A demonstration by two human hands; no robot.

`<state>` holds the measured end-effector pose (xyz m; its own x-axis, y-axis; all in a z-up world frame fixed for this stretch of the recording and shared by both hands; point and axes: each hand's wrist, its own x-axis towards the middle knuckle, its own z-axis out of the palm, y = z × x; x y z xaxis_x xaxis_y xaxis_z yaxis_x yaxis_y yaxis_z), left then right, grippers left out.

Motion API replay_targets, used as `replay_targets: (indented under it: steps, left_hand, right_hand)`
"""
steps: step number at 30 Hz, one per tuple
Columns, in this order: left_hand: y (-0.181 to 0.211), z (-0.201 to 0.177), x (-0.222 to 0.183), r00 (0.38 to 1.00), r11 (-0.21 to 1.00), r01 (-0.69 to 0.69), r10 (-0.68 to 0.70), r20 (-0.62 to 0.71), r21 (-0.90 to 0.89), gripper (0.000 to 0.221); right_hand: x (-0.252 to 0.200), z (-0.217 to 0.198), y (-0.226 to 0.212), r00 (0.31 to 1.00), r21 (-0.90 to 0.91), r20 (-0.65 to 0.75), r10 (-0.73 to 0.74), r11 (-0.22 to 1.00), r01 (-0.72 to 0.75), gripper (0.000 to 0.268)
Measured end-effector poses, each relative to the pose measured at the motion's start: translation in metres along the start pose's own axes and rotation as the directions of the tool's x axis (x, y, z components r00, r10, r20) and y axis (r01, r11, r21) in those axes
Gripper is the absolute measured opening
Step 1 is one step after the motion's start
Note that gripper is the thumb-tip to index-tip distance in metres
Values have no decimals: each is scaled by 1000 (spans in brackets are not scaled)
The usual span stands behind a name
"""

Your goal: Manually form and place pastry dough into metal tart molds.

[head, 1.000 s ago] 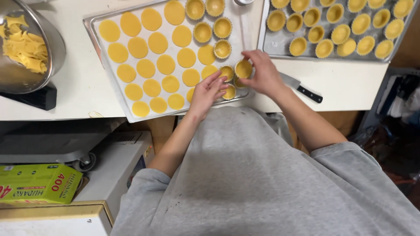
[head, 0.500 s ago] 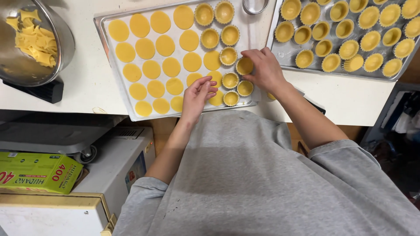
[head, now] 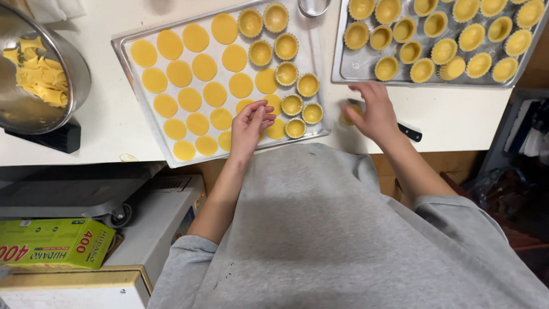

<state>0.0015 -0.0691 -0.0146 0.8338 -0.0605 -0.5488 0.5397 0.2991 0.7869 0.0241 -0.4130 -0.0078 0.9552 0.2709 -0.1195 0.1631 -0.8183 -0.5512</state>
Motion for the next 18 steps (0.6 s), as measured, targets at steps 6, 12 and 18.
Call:
replay_targets:
  steps: [6,12,18]
  left_hand:
    - [-8,11,5,998,1000,2,-3,58,16,36]
    - [0,19,-5,997,998,-17,12,79,54,34]
    - [-3,5,-14,1000,999,-17,15,27,48,34]
  right_hand:
    - [-36,-4,-31,998,-44,-29,48,998,-49,84]
    - [-35,25,0,995,-74,-27,98,992,-99,70]
    - [-19,12,-3,996,-38,-69,53,998,-55,61]
